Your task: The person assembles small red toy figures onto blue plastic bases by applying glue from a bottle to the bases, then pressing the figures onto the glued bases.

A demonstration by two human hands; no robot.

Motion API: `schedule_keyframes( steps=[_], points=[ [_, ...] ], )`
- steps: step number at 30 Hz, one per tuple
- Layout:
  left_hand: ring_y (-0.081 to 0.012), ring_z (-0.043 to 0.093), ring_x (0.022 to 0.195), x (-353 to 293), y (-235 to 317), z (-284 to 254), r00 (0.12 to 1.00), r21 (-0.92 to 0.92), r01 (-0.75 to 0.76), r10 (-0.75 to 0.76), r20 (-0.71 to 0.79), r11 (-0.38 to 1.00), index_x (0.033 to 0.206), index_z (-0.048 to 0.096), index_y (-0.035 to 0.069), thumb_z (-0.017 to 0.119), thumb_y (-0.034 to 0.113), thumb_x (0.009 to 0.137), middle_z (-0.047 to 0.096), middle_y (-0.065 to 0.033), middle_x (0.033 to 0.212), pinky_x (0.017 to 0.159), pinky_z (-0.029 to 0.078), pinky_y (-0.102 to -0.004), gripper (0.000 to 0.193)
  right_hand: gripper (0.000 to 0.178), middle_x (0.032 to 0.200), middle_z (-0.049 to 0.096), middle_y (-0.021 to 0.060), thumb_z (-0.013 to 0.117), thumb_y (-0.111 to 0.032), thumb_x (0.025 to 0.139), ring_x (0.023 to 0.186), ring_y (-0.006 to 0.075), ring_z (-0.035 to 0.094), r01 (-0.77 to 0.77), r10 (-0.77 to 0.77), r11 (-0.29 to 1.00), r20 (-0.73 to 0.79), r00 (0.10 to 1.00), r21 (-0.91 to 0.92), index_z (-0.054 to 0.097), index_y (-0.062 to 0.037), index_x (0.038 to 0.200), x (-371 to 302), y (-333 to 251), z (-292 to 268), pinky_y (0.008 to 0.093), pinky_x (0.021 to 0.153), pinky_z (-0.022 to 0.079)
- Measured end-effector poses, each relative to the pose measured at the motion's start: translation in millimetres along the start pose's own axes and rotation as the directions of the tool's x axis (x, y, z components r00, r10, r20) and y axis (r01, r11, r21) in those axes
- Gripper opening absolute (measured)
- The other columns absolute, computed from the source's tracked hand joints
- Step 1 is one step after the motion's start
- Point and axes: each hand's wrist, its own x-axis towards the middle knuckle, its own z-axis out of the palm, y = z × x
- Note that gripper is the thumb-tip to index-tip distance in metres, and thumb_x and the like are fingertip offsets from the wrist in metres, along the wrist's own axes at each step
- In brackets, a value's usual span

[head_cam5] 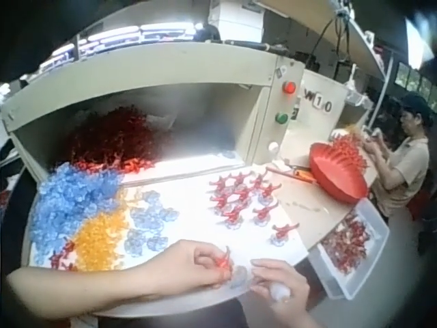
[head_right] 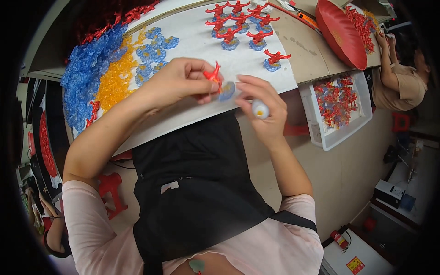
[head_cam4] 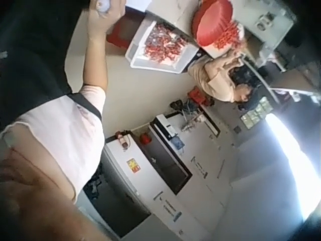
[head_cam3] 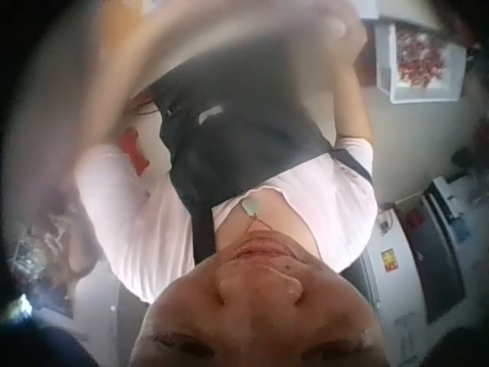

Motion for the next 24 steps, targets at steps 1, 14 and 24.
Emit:
schedule_keyframes(
  steps=[1,14,24],
  points=[
    [-0.0165,0.061,0.065,9,-3,-4,0.982,0.401,-0.106,0.159,-0.101,0.910,0.087,0.059,0.000,0.060,0.016,0.076,0.061,-0.0088,0.072,0.057,0.047,-0.0268,0.020,0.023,0.098,0.057,0.0125,0.062,0.007,0.068,0.073,0.0135,0.056,0.010,-0.015,0.999,-0.083,0.996,-0.051,0.060,-0.0001,0.091,-2,6,-3,0.0241,0.063,0.046],
    [-0.0249,0.054,0.083,8,-17,16,0.468,0.934,-0.170,0.860,-0.205,0.315,0.091,0.055,0.005,0.061,0.011,0.066,0.055,-0.0100,0.083,0.070,0.045,-0.0349,0.026,0.033,0.094,0.051,0.0126,0.055,0.004,0.074,0.064,0.0106,0.047,-0.097,0.073,0.989,-0.196,0.978,-0.114,0.047,0.0016,0.106,-37,5,-17,0.0211,0.059,0.041],
    [-0.0282,0.053,0.080,-221,-78,-78,0.365,0.670,0.570,0.584,-0.725,0.476,0.091,0.058,0.005,0.063,0.009,0.069,0.056,-0.0115,0.086,0.069,0.042,-0.0353,0.024,0.037,0.111,0.036,0.0187,0.051,-0.006,0.073,0.064,0.0135,0.046,-0.115,0.075,0.964,0.167,0.983,0.242,0.031,-0.0061,0.105,-21,-15,37,0.0219,0.050,0.041]
  ],
)
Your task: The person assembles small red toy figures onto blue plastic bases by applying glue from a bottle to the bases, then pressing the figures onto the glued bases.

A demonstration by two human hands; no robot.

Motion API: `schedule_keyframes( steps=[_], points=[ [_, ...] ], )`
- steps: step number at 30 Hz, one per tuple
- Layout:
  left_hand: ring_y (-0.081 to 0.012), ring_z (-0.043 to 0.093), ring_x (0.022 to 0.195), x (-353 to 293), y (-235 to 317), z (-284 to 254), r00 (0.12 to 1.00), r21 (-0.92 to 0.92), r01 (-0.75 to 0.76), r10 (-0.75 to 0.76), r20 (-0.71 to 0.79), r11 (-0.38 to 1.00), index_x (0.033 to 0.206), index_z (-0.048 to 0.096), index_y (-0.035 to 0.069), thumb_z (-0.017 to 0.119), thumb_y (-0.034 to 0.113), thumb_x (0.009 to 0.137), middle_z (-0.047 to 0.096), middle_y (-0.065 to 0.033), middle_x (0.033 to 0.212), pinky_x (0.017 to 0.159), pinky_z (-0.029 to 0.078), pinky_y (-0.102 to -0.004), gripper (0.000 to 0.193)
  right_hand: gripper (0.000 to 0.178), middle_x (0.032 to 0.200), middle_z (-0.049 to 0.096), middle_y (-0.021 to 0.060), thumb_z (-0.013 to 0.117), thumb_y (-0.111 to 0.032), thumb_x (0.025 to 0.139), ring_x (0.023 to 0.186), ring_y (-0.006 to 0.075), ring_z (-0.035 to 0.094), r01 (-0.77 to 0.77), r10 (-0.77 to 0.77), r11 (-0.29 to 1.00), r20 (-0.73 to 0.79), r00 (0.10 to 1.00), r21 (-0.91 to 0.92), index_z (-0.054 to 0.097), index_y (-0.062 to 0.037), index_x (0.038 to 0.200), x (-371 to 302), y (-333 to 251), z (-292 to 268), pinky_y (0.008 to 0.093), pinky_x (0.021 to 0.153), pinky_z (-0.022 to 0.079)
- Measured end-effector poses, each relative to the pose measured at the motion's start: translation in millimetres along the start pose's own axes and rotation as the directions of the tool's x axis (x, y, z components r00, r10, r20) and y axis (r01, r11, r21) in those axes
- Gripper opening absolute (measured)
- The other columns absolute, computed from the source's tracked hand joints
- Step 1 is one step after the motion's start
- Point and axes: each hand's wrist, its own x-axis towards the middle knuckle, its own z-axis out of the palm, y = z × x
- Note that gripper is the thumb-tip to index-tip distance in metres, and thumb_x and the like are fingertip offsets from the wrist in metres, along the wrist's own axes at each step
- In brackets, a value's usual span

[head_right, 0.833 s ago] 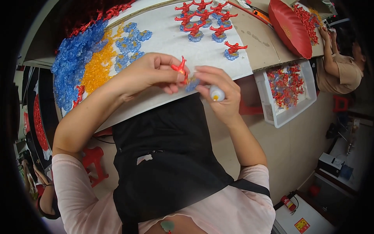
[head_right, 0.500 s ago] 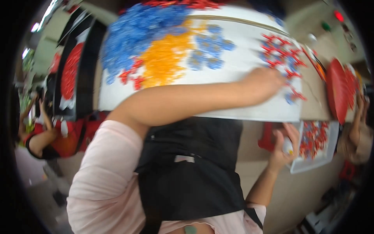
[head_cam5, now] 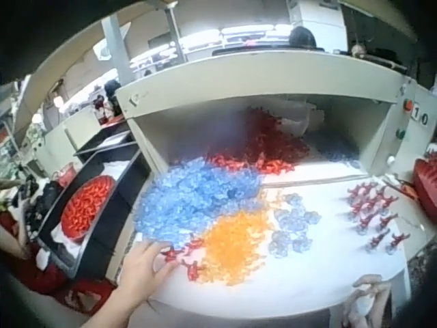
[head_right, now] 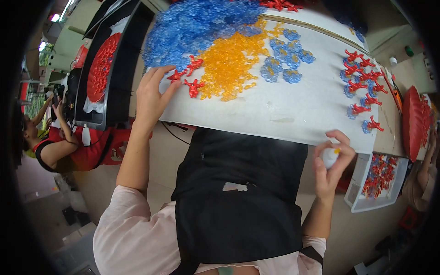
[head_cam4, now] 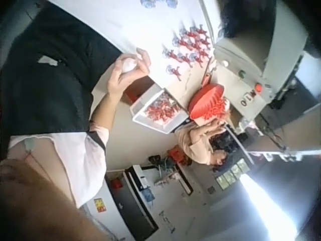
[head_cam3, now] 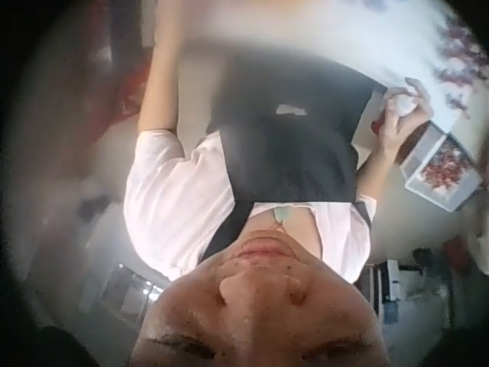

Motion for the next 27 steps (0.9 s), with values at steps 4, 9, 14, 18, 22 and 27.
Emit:
schedule_keyframes(
  steps=[4,9,14,18,22,27],
  points=[
    [-0.0267,0.053,0.082,-8,-18,8,0.996,-0.015,-0.071,0.072,0.052,0.997,0.096,0.056,0.006,0.062,0.005,0.068,0.055,-0.0120,0.088,0.070,0.043,-0.0337,0.029,0.035,0.118,0.031,0.0207,0.043,0.004,0.075,0.077,0.0191,0.053,0.018,-0.030,0.996,0.146,0.989,0.083,0.032,-0.0037,0.108,17,-10,29,0.0269,0.060,0.047],
    [-0.0159,0.053,0.081,-8,-28,0,0.968,-0.426,0.222,-0.144,0.208,0.877,0.110,0.048,0.005,0.059,-0.003,0.068,0.053,-0.0103,0.094,0.071,0.044,-0.0261,0.044,0.034,0.114,0.034,0.0182,0.044,0.004,0.077,0.085,0.0207,0.052,0.033,-0.054,0.993,0.191,0.980,0.115,0.037,-0.0010,0.110,20,-15,41,0.0286,0.066,0.049],
    [-0.0119,0.052,0.081,-5,7,4,0.916,-0.852,0.388,-0.246,0.316,0.352,0.109,0.047,0.002,0.058,-0.001,0.073,0.057,-0.0085,0.091,0.069,0.042,-0.0229,0.038,0.039,0.110,0.037,0.0166,0.049,0.006,0.075,0.087,0.0205,0.052,-0.006,0.002,1.000,0.189,0.982,0.021,0.045,0.0017,0.114,28,-31,48,0.0281,0.067,0.051],
    [-0.0106,0.053,0.081,-2,56,18,0.838,-0.837,0.546,-0.016,0.545,0.037,0.108,0.047,0.002,0.057,0.007,0.079,0.058,-0.0079,0.090,0.073,0.041,-0.0223,0.031,0.046,0.100,0.044,0.0148,0.057,0.006,0.072,0.088,0.0203,0.052,0.144,-0.140,0.989,0.144,0.980,-0.016,0.046,0.0016,0.117,31,-33,49,0.0268,0.065,0.052],
    [-0.0108,0.053,0.082,-4,90,33,0.773,-0.686,0.623,0.163,0.613,-0.375,0.109,0.047,0.000,0.053,0.012,0.083,0.058,-0.0078,0.093,0.077,0.040,-0.0248,0.029,0.040,0.092,0.049,0.0148,0.068,0.000,0.064,0.074,0.0173,0.054,0.123,-0.082,0.931,-0.131,0.988,0.344,0.047,0.0023,0.098,34,-37,55,0.0245,0.058,0.051],
    [-0.0124,0.056,0.082,-7,97,41,0.724,-0.639,0.686,0.239,0.647,-0.349,0.110,0.047,-0.001,0.053,0.008,0.083,0.057,-0.0077,0.094,0.076,0.044,-0.0258,0.029,0.040,0.088,0.050,0.0131,0.075,-0.006,0.061,0.073,0.0177,0.055,0.210,-0.110,0.924,-0.304,0.946,0.320,0.046,-0.0021,0.089,33,-37,45,0.0257,0.060,0.046]
  ],
)
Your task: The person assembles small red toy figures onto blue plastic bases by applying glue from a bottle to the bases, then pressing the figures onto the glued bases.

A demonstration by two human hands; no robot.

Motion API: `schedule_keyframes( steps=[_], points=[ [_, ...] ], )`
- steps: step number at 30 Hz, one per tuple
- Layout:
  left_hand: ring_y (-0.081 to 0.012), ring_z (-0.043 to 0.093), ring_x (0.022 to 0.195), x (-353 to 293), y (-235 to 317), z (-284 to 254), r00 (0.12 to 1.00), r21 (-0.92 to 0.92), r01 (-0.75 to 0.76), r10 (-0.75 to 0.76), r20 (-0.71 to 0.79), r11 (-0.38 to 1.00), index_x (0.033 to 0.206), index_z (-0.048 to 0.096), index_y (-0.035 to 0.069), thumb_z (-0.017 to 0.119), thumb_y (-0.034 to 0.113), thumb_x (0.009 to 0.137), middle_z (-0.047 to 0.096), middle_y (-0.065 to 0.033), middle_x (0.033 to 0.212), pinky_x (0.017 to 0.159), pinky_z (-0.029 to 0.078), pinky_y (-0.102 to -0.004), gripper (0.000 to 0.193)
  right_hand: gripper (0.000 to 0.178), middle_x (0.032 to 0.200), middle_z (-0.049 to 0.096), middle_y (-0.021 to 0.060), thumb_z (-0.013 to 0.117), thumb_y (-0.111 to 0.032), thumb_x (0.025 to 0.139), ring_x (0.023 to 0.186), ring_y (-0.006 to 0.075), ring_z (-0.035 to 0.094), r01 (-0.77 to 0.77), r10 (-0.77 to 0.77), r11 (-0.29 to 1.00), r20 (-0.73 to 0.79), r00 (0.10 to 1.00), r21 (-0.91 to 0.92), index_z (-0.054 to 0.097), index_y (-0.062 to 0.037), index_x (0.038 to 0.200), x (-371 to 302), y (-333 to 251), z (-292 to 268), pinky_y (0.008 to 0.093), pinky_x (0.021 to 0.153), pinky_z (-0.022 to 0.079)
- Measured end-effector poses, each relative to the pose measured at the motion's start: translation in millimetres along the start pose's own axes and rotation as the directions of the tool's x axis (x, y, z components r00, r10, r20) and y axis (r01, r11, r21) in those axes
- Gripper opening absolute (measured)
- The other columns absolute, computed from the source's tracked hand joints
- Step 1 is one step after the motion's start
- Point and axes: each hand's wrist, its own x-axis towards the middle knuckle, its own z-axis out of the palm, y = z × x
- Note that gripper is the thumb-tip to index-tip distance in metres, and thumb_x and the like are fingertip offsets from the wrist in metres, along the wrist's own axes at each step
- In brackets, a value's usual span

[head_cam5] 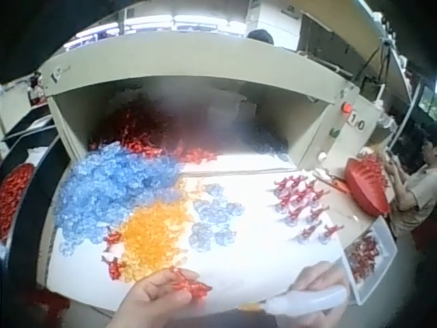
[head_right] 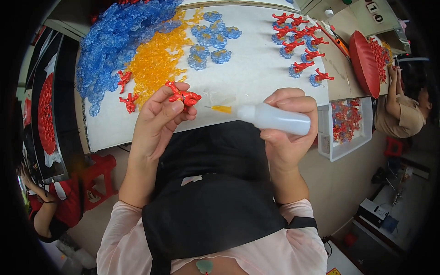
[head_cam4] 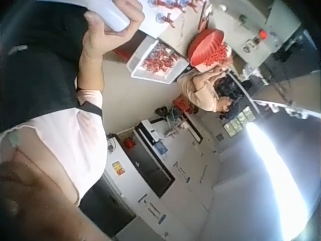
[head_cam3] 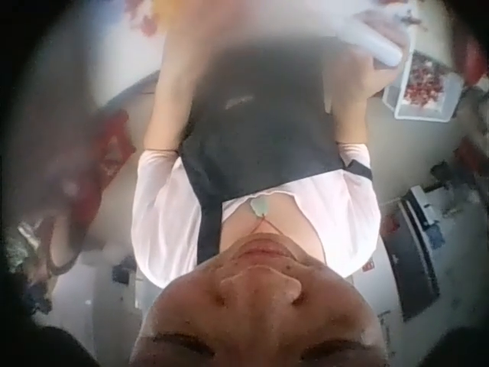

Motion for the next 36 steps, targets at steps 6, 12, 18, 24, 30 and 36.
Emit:
schedule_keyframes(
  steps=[6,12,18,24,30,36],
  points=[
    [-0.0127,0.057,0.084,-1,-6,9,0.997,0.140,-0.040,0.049,-0.062,0.989,0.102,0.051,-0.001,0.055,0.006,0.081,0.058,-0.0080,0.094,0.077,0.045,-0.0247,0.023,0.044,0.085,0.052,0.0115,0.079,-0.012,0.057,0.072,0.0184,0.056,0.287,-0.188,0.894,0.293,0.937,-0.344,0.050,-0.0024,0.089,0,-6,-1,0.0261,0.061,0.045],
    [-0.0173,0.058,0.083,-2,-7,17,0.990,0.223,-0.088,0.110,-0.088,0.971,0.106,0.049,-0.002,0.055,0.004,0.079,0.059,-0.0118,0.091,0.078,0.045,-0.0288,0.028,0.044,0.081,0.053,0.0111,0.080,-0.009,0.054,0.066,0.0180,0.056,0.359,-0.213,0.844,0.366,0.906,-0.398,0.054,-0.0023,0.088,-1,-6,-1,0.0243,0.055,0.045],
    [-0.0172,0.058,0.083,-3,-7,17,0.991,0.223,-0.083,0.105,-0.087,0.971,0.106,0.048,-0.003,0.054,0.004,0.079,0.059,-0.0118,0.091,0.078,0.045,-0.0287,0.028,0.044,0.078,0.056,0.0116,0.081,-0.009,0.052,0.063,0.0175,0.055,0.367,-0.219,0.840,0.369,0.903,-0.400,0.055,-0.0023,0.087,-2,-5,0,0.0242,0.053,0.044],
    [-0.0171,0.058,0.083,-3,-8,16,0.991,0.211,-0.088,0.108,-0.082,0.974,0.106,0.048,-0.003,0.055,0.004,0.079,0.059,-0.0118,0.091,0.077,0.045,-0.0290,0.029,0.044,0.078,0.056,0.0118,0.081,-0.009,0.052,0.063,0.0176,0.056,0.368,-0.201,0.828,0.387,0.900,-0.423,0.055,-0.0021,0.087,-3,-5,1,0.0242,0.053,0.044],
    [-0.0169,0.058,0.080,-3,-8,14,0.994,0.185,-0.055,0.072,-0.085,0.981,0.105,0.048,-0.002,0.055,0.005,0.079,0.059,-0.0118,0.091,0.076,0.046,-0.0286,0.028,0.043,0.079,0.054,0.0110,0.080,-0.009,0.054,0.065,0.0177,0.056,0.362,-0.191,0.826,0.390,0.901,-0.433,0.054,-0.0022,0.088,-3,-6,-1,0.0238,0.055,0.045],
    [-0.0169,0.058,0.076,-2,-9,9,0.997,0.052,0.051,-0.048,-0.060,0.997,0.105,0.048,0.000,0.053,0.009,0.080,0.058,-0.0118,0.091,0.073,0.047,-0.0282,0.027,0.045,0.082,0.051,0.0114,0.080,-0.008,0.054,0.067,0.0177,0.056,0.382,-0.233,0.821,0.362,0.903,-0.424,0.052,-0.0023,0.090,-3,-5,-5,0.0238,0.055,0.045]
  ],
)
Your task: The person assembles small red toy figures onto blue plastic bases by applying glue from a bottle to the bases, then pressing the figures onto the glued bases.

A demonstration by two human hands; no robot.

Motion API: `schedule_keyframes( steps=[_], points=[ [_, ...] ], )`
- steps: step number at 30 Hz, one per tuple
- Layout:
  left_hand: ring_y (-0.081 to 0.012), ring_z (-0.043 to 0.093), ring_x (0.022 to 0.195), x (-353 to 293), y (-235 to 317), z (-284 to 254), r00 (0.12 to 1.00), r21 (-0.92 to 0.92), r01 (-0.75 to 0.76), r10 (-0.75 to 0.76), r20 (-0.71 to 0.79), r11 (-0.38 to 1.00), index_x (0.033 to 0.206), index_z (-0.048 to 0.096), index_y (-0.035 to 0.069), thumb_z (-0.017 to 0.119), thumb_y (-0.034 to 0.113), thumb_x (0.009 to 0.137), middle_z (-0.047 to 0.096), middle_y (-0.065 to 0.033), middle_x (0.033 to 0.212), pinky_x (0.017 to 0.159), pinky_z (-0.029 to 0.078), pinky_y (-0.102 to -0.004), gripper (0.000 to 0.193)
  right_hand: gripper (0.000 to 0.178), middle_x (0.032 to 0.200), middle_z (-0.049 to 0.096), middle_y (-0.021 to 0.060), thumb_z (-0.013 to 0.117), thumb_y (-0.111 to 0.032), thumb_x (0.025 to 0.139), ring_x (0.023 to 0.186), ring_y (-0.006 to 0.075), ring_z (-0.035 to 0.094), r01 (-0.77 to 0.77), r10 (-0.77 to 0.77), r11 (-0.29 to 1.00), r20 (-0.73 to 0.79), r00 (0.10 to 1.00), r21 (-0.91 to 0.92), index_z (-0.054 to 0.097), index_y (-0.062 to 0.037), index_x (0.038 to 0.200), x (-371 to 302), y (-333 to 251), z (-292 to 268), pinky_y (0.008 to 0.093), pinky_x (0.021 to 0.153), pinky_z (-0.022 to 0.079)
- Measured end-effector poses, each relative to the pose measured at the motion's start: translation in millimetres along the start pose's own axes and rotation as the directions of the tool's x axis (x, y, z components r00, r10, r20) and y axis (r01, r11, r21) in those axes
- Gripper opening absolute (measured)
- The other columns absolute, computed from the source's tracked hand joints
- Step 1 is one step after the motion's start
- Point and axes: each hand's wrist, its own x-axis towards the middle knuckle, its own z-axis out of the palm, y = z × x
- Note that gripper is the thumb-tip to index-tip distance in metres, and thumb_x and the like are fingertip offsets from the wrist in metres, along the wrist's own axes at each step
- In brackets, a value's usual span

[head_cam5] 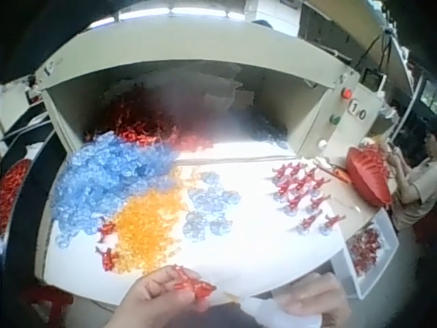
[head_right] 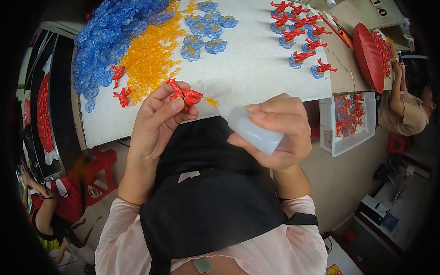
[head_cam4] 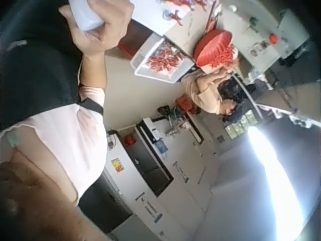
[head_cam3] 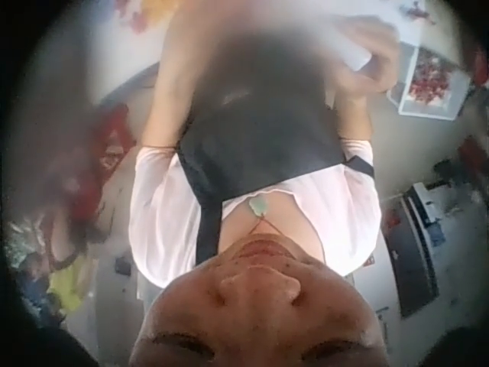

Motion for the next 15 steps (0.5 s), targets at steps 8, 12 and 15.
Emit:
schedule_keyframes(
  steps=[8,12,15],
  points=[
    [-0.0164,0.058,0.076,2,-1,1,1.000,-0.015,0.027,-0.026,0.009,1.000,0.106,0.047,-0.001,0.051,0.010,0.081,0.057,-0.0119,0.093,0.070,0.049,-0.0271,0.027,0.043,0.081,0.053,0.0119,0.080,-0.008,0.053,0.065,0.0185,0.057,0.002,-0.001,0.999,0.029,1.000,-0.039,0.053,-0.0020,0.086,-1,4,3,0.0248,0.055,0.044],
    [-0.0159,0.058,0.076,4,-2,-2,0.999,-0.073,0.034,-0.033,0.018,0.997,0.106,0.047,0.000,0.051,0.010,0.082,0.057,-0.0121,0.094,0.070,0.049,-0.0263,0.027,0.046,0.084,0.053,0.0124,0.081,-0.009,0.052,0.067,0.0188,0.057,0.013,-0.008,0.998,0.071,0.997,-0.064,0.053,-0.0020,0.088,-2,9,2,0.0253,0.056,0.045],
    [-0.0154,0.059,0.078,5,4,-9,1.000,-0.122,0.002,0.000,0.011,0.993,0.105,0.048,-0.001,0.053,0.010,0.082,0.058,-0.0087,0.091,0.072,0.048,-0.0260,0.026,0.042,0.088,0.053,0.0134,0.078,-0.004,0.055,0.074,0.0198,0.057,0.002,-0.003,0.998,0.018,1.000,0.065,0.052,-0.0018,0.088,0,22,2,0.0261,0.060,0.046]
  ],
)
